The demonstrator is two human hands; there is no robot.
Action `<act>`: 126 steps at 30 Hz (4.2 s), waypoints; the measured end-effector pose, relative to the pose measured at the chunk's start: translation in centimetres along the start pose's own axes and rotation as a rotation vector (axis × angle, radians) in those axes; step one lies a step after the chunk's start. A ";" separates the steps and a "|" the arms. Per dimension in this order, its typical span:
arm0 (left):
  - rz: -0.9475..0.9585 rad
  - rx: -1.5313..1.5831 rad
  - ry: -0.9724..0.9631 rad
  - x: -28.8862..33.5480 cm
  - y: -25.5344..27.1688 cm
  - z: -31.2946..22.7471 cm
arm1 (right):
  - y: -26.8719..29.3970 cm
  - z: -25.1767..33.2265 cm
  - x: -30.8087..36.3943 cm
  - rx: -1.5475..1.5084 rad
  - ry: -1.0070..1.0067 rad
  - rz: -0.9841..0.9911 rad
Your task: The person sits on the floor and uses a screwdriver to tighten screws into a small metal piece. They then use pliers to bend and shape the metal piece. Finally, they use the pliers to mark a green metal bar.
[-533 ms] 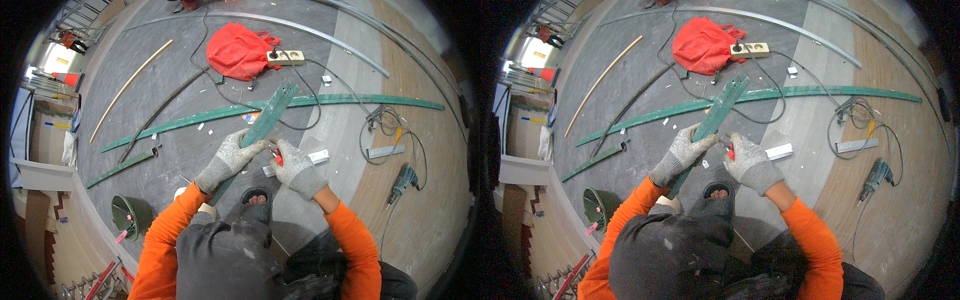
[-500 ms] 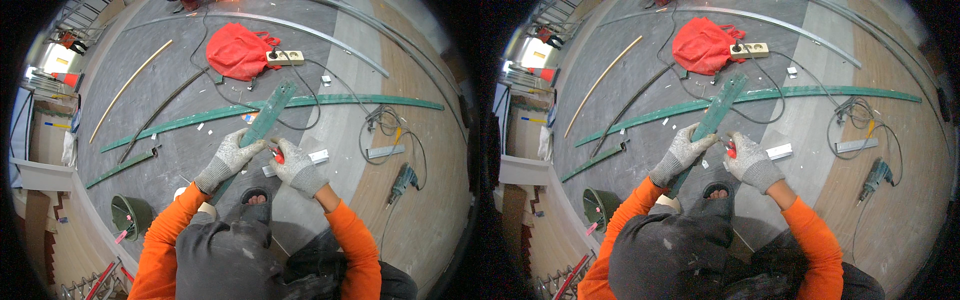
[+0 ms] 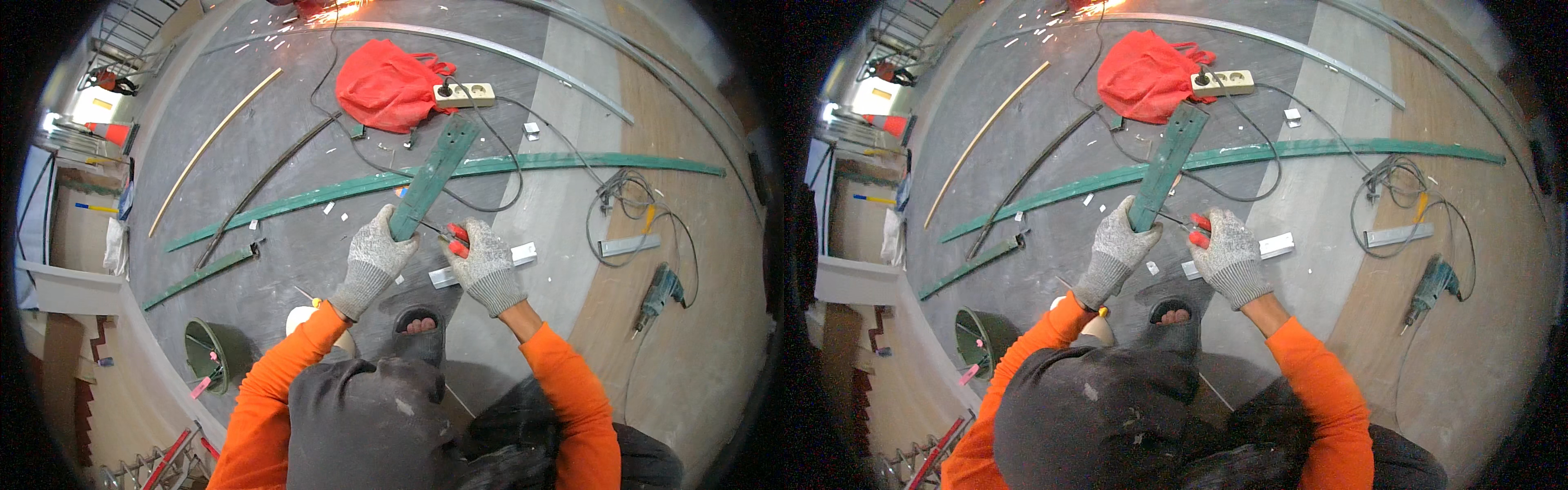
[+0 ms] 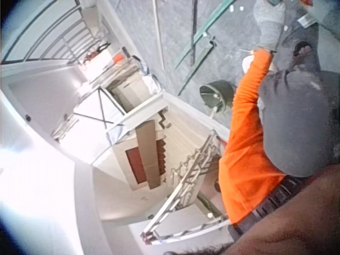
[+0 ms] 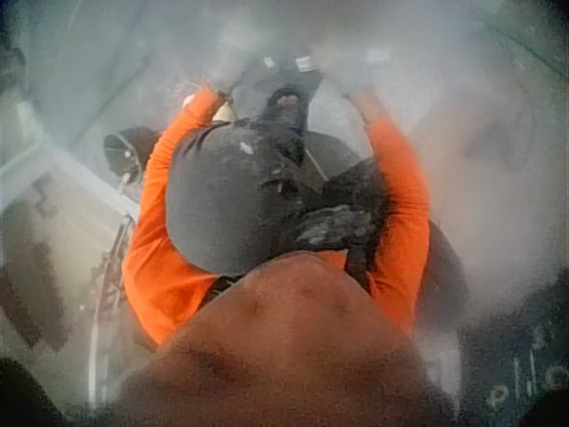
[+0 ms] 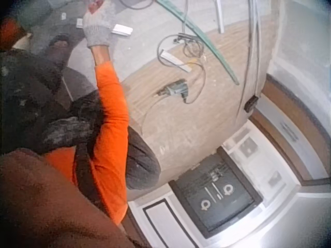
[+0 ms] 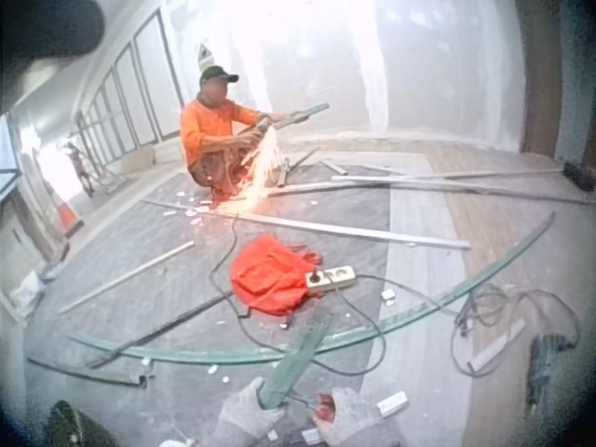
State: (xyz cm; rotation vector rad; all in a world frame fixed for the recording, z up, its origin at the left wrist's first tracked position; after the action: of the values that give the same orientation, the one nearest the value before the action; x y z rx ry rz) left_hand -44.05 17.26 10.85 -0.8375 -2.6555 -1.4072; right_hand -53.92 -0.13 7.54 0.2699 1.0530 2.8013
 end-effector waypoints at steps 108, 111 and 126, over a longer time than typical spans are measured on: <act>0.021 -0.340 -0.086 1.4 -4.1 2.3 | -4.7 -2.0 0.7 0.015 0.040 0.329; 0.114 -0.384 -0.013 0.8 -4.3 2.1 | -4.4 -1.8 0.3 -0.020 -0.055 0.386; 0.145 -0.044 -0.205 -0.1 -1.2 -2.1 | 0.3 -0.6 -0.8 0.006 -0.093 0.009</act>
State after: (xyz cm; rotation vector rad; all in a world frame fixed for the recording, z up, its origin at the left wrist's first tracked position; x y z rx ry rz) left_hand -45.02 15.06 11.22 -1.2138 -2.6482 -1.4209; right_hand -53.29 -0.87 7.22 0.4028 1.0414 2.7640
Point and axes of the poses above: each hand's wrist, its own x-axis away from the middle knuckle, its own y-axis out of the back of the hand, z = x × y, the point moved 4 cm from there along -x, towards the middle knuckle, and after that the axes turned 7 degrees about z, right-handed, at the moved point
